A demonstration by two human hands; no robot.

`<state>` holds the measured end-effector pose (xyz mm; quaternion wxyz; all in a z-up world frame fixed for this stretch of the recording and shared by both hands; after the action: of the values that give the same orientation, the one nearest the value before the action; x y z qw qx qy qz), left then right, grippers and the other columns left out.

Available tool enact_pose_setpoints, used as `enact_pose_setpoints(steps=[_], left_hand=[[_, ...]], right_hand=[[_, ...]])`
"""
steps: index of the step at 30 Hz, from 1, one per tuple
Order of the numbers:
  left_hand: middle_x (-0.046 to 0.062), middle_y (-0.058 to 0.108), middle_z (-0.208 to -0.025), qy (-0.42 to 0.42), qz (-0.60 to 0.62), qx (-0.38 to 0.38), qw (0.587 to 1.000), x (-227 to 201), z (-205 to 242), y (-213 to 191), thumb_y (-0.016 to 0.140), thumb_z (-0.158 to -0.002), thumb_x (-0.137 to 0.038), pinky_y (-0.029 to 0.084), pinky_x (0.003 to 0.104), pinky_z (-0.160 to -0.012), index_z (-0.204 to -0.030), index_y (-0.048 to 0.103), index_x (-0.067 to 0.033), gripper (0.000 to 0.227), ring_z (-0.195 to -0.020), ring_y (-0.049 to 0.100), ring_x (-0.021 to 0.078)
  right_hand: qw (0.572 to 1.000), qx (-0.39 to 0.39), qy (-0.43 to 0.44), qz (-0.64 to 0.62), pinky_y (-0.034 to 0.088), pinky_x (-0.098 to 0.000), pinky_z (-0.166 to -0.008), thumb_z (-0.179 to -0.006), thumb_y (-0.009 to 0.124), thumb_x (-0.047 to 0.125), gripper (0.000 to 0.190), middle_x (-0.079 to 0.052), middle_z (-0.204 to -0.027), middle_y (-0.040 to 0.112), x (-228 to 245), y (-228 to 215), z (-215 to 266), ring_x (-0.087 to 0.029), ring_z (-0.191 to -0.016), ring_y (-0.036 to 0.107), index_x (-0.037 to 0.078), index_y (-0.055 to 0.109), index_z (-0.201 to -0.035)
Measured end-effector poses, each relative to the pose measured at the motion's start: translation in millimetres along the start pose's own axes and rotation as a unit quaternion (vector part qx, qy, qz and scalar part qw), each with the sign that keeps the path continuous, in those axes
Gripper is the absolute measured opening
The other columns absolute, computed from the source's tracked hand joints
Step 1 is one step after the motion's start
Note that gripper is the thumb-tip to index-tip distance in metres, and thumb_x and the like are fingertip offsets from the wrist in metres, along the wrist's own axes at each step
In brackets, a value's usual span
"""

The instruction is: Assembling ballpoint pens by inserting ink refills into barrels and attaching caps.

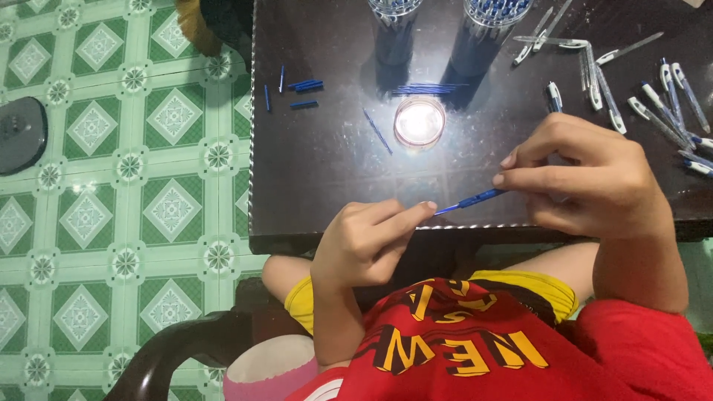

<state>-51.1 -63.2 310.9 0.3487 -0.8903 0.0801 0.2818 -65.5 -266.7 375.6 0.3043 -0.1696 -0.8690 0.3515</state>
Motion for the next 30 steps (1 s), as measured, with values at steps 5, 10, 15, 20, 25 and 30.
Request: enact_pose_setpoints(steps=[5, 10, 15, 20, 25, 30], left_hand=[[0.007, 0.046, -0.075, -0.003, 0.009, 0.010, 1.000, -2, -5, -1, 0.057, -0.090, 0.009, 0.034, 0.035, -0.050, -0.129, 0.063, -0.0004, 0.041, -0.056, 0.041, 0.0245], [0.006, 0.045, -0.074, -0.008, 0.007, 0.007, 1.000, -2, -6, -1, 0.058, -0.090, 0.009, 0.033, 0.035, -0.050, -0.130, 0.063, -0.0004, 0.041, -0.057, 0.041, 0.0235], [0.007, 0.048, -0.076, -0.007, -0.016, 0.020, 1.000, -5, -8, 0, 0.058, -0.089, 0.008, 0.037, 0.036, -0.050, -0.131, 0.063, -0.0010, 0.043, -0.058, 0.044, 0.0251], [0.010, 0.063, -0.091, -0.018, -0.008, 0.044, 0.999, -5, -7, 7, 0.061, -0.098, 0.003, 0.046, 0.037, -0.058, -0.144, 0.050, -0.0051, 0.048, -0.062, 0.052, 0.0254], [0.014, 0.067, -0.082, -0.084, 0.018, 0.040, 0.995, 2, -15, 25, 0.057, -0.104, -0.011, 0.048, 0.043, -0.058, -0.143, 0.044, -0.0035, 0.042, -0.059, 0.061, 0.0334], [0.004, 0.065, -0.069, -0.174, 0.238, -0.193, 0.936, 42, -1, 51, 0.048, -0.083, -0.004, 0.050, 0.030, -0.049, -0.087, 0.064, -0.0095, 0.017, -0.050, 0.061, 0.0186]], right_hand=[[1.000, 0.001, -0.010, 0.000, 0.051, -0.0376, -0.074, -0.086, 0.061, -0.013, 0.021, -0.016, -0.093, 0.065, -2, -2, 0, -0.028, -0.080, 0.065, -0.001, 0.074, -0.097], [1.000, 0.004, -0.021, -0.007, 0.049, -0.0383, -0.074, -0.086, 0.059, -0.013, 0.023, -0.016, -0.095, 0.065, -2, -1, 0, -0.028, -0.079, 0.064, 0.000, 0.074, -0.098], [1.000, -0.006, -0.018, 0.001, 0.049, -0.0360, -0.072, -0.085, 0.059, -0.016, 0.026, -0.015, -0.092, 0.066, 0, 0, -1, -0.025, -0.077, 0.064, 0.002, 0.074, -0.096], [0.998, 0.023, -0.027, -0.059, 0.050, -0.0362, -0.072, -0.087, 0.067, -0.007, 0.013, -0.014, -0.091, 0.066, 5, 11, -6, -0.026, -0.075, 0.063, 0.000, 0.071, -0.098], [0.976, -0.006, 0.011, -0.217, 0.062, -0.0349, -0.080, -0.086, 0.074, 0.001, 0.016, -0.017, -0.092, 0.071, -10, 51, 4, -0.028, -0.084, 0.073, -0.002, 0.062, -0.096], [0.837, -0.303, 0.118, -0.440, 0.054, -0.0343, -0.054, -0.084, 0.074, -0.007, 0.016, -0.029, -0.083, 0.065, -60, 89, 51, -0.026, -0.066, 0.064, -0.010, 0.065, -0.098]])
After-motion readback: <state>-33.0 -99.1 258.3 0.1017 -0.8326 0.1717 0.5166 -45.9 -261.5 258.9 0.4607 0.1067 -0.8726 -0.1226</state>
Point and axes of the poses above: each hand's wrist, its own z-axis away from the middle knuckle, its own y-axis out of the palm, x = y × z, the point moved 8 cm from there along -z, towards the middle knuckle
